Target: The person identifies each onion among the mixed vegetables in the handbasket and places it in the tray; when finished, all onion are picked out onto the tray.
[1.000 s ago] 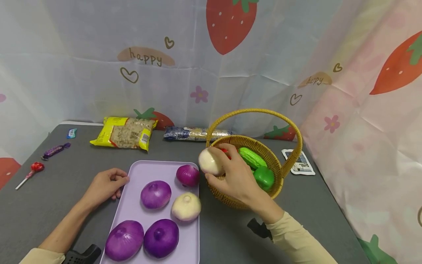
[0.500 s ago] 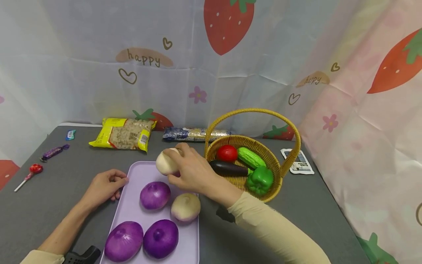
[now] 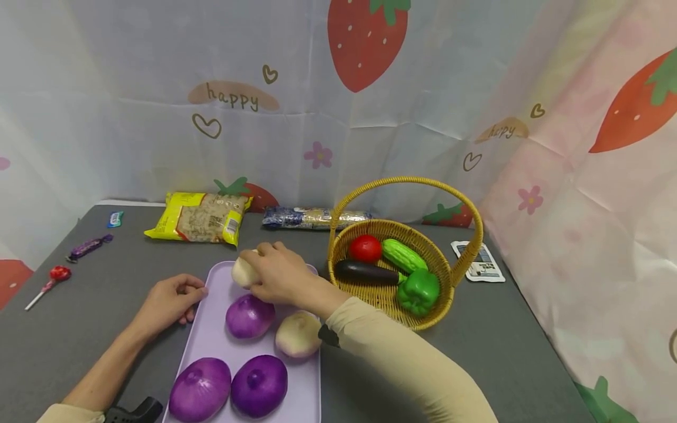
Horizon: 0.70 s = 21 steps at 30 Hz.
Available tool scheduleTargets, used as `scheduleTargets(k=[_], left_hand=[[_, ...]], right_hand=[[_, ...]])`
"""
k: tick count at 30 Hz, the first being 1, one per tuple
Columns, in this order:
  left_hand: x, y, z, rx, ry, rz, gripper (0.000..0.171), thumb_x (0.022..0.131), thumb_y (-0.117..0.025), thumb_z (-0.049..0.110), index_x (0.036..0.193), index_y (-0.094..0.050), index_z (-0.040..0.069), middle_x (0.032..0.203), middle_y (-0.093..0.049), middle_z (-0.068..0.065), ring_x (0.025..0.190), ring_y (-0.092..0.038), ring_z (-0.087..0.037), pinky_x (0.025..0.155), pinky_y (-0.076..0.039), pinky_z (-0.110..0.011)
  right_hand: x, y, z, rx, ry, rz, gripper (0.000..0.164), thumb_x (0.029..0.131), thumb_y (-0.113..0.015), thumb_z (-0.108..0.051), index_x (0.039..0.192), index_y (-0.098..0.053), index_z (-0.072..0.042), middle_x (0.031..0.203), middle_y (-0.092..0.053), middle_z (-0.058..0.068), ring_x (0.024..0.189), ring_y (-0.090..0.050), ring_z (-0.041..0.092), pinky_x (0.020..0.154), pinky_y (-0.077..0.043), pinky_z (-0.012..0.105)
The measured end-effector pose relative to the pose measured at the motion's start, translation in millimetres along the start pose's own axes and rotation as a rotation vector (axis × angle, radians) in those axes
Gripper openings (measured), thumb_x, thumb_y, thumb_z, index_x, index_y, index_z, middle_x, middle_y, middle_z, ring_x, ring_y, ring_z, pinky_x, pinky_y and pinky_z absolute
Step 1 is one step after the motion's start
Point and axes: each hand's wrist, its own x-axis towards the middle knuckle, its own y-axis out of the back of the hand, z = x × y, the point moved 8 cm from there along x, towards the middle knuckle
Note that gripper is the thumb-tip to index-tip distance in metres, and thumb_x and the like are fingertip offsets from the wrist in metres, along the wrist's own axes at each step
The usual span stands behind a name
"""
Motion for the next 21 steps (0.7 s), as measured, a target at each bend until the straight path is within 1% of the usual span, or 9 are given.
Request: scheduleTargets(k=[4,7,10,12,17,21], left_hand=[[-0.5,-0.9,-0.5,-0.006,0.003,-0.003,0.026,0.094,-0.063,0.022,0.106,-0.063,-0.001,0.068,-0.062,-0.005,0.048,-0.058,-0.012,0.047,-0.051,-0.028],[-0.3,-1.7,-0.4,-0.009,0.003,-0.009,0.025,0.094,-0.063,0.022,0.106,-0.063,0.0,0.068,-0.062,-0.004,0.048,-0.058,-0.012,0.047,-0.052,-0.028],[0.6,-1.5,0.1,-0.008,0.001,-0.007,0.024,0.094,-0.063,0.021,0.105,-0.063,0.0,0.067,-0.063,-0.004,0.048,-0.058,-0.012,0.047,-0.052,-0.028],[0.9,-0.9,1.2,-0.011,-0.004,-0.004,0.024,0.093,-0.063,0.02,0.106,-0.063,-0.001,0.066,-0.062,-0.004,0.048,-0.058,-0.012,0.047,-0.051,-0.028],[1.2,0.2,1.7,-0.011,-0.006,-0.003,0.025,0.093,-0.063,0.021,0.106,-0.063,-0.001,0.066,-0.062,-0.003,0.047,-0.057,-0.011,0.047,-0.051,-0.028],[1.2,0.0,0.7,-0.009,-0.004,-0.003,0.025,0.093,-0.063,0.021,0.106,-0.063,0.0,0.066,-0.062,-0.003,0.047,-0.057,-0.011,0.047,-0.051,-0.028]], right_hand=[[2.2,-9.0,-3.6,-0.007,0.011,-0.035,0.054,0.088,-0.068,-0.025,0.139,-0.052,-0.02,0.133,-0.058,0.007,0.118,-0.057,0.026,0.097,-0.052,0.037],[1.0,-13.8,-6.8,-0.018,0.029,-0.073,0.047,0.091,-0.062,-0.016,0.137,-0.054,-0.019,0.136,-0.056,0.01,0.121,-0.057,0.029,0.104,-0.048,0.038],[-1.0,-16.3,-9.5,-0.041,0.048,-0.103,0.043,0.092,-0.055,-0.009,0.134,-0.059,-0.019,0.137,-0.056,0.011,0.124,-0.057,0.029,0.108,-0.045,0.038],[-2.4,-16.1,-10.8,-0.053,0.056,-0.116,0.042,0.093,-0.053,-0.006,0.132,-0.061,-0.019,0.137,-0.056,0.012,0.123,-0.057,0.029,0.108,-0.045,0.038],[-3.7,-15.5,-11.1,-0.068,0.056,-0.129,0.043,0.092,-0.052,-0.004,0.131,-0.061,-0.02,0.138,-0.055,0.012,0.123,-0.057,0.03,0.106,-0.047,0.038],[-4.4,-16.6,-10.0,-0.07,0.038,-0.136,0.045,0.091,-0.053,-0.005,0.132,-0.061,-0.022,0.138,-0.055,0.011,0.121,-0.058,0.029,0.101,-0.051,0.038]])
